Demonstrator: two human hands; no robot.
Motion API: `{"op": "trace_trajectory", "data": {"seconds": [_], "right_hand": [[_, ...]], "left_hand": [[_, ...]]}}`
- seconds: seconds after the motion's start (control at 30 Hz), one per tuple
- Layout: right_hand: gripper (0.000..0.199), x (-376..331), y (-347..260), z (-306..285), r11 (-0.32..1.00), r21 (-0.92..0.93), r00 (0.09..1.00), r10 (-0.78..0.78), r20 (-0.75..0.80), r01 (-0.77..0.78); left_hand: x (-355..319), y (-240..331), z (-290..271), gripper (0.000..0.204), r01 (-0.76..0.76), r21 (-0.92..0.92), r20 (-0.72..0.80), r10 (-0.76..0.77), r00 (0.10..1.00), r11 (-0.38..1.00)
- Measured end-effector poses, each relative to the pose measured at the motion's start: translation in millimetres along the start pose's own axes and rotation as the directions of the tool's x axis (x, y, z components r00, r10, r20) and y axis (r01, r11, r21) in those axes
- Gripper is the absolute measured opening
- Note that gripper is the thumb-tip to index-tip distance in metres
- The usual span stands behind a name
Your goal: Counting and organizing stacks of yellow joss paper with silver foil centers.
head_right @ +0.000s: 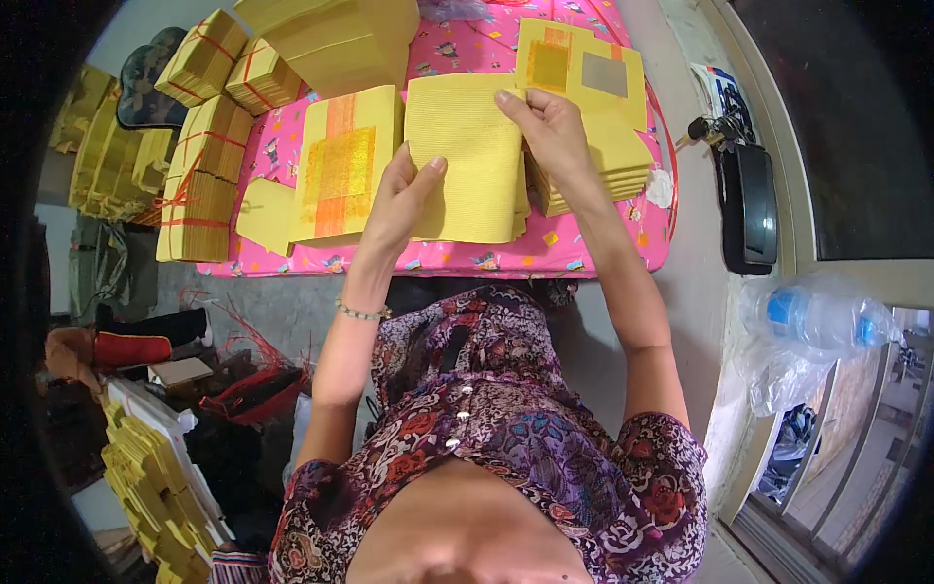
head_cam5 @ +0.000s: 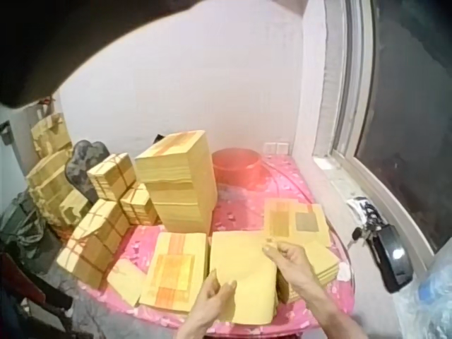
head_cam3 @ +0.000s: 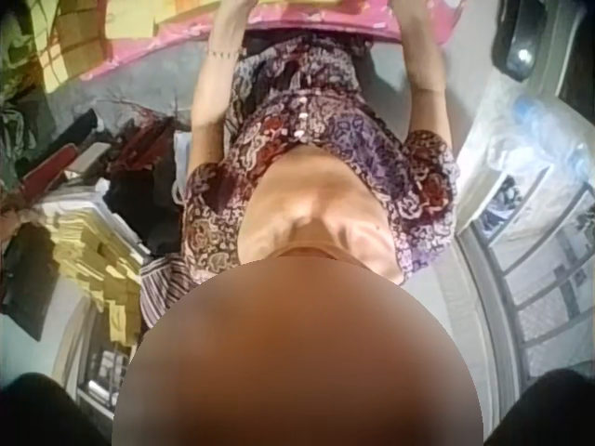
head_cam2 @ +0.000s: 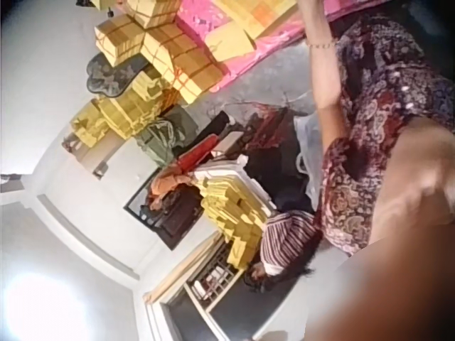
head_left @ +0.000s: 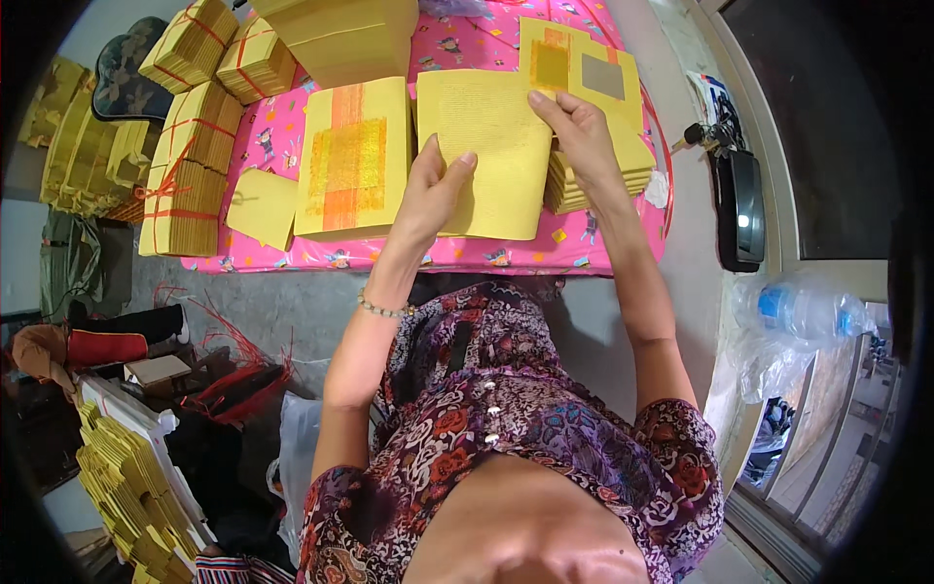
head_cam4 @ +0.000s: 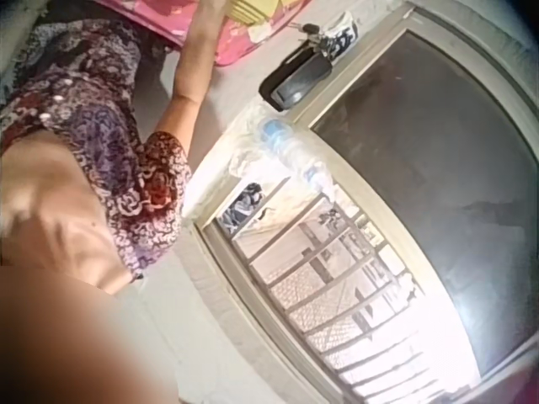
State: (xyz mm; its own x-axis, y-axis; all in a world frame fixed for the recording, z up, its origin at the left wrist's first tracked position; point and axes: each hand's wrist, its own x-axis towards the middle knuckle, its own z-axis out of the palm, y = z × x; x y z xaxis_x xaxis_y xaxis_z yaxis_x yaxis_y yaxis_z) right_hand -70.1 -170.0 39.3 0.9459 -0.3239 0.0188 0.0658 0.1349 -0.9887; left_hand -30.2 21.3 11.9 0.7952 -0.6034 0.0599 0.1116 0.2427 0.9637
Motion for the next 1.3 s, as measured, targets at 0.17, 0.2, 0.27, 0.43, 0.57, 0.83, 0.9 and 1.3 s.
{"op": "trace_trajectory", "data": {"seconds": [0.17,0.2,0.27,0.43,0.57,0.83,0.9,1.3], "right_hand": [[0.027,-10,-12,3,0.995,-0.059,0.997,0.076,0.03,-0.074],[0.029,-15,-20,4,0.979,-0.116,0.981,0.178,0.076,-0.169],[0.032,-18,-9,2,0.965,-0.19,0.973,0.204,0.106,-0.181],[0.035,-23,-1,-3,0.928,-0.344,0.972,0.198,0.13,-0.143],[0.033,-25,-3,3,0.916,-0.35,0.964,0.246,0.098,-0.198],[0.033,-25,5,3,0.946,-0.237,0.962,0.253,0.106,-0.223],[0.033,-25,7,-2,0.899,-0.35,0.922,0.34,0.183,-0.262],[0.032,-25,-1,0,0.912,-0.311,0.953,0.299,0.058,-0.267]], "left_hand": [[-1,3,-4,0.037,0.087,-0.06,-0.006,-0.088,0.996,0.994],[-1,3,-5,0.037,0.112,-0.099,-0.02,-0.115,0.993,0.989],[3,-1,-12,0.037,0.109,-0.109,-0.001,-0.11,0.994,0.988],[6,-3,-12,0.036,0.202,-0.177,0.042,-0.197,0.979,0.963],[9,-3,-13,0.035,0.207,-0.234,0.034,-0.204,0.978,0.95],[20,-6,-17,0.035,0.21,-0.214,-0.044,-0.224,0.974,0.954],[23,-5,-19,0.035,0.215,-0.221,-0.043,-0.23,0.972,0.951],[40,-8,-25,0.034,0.322,-0.338,-0.106,-0.375,0.921,0.884]]}}
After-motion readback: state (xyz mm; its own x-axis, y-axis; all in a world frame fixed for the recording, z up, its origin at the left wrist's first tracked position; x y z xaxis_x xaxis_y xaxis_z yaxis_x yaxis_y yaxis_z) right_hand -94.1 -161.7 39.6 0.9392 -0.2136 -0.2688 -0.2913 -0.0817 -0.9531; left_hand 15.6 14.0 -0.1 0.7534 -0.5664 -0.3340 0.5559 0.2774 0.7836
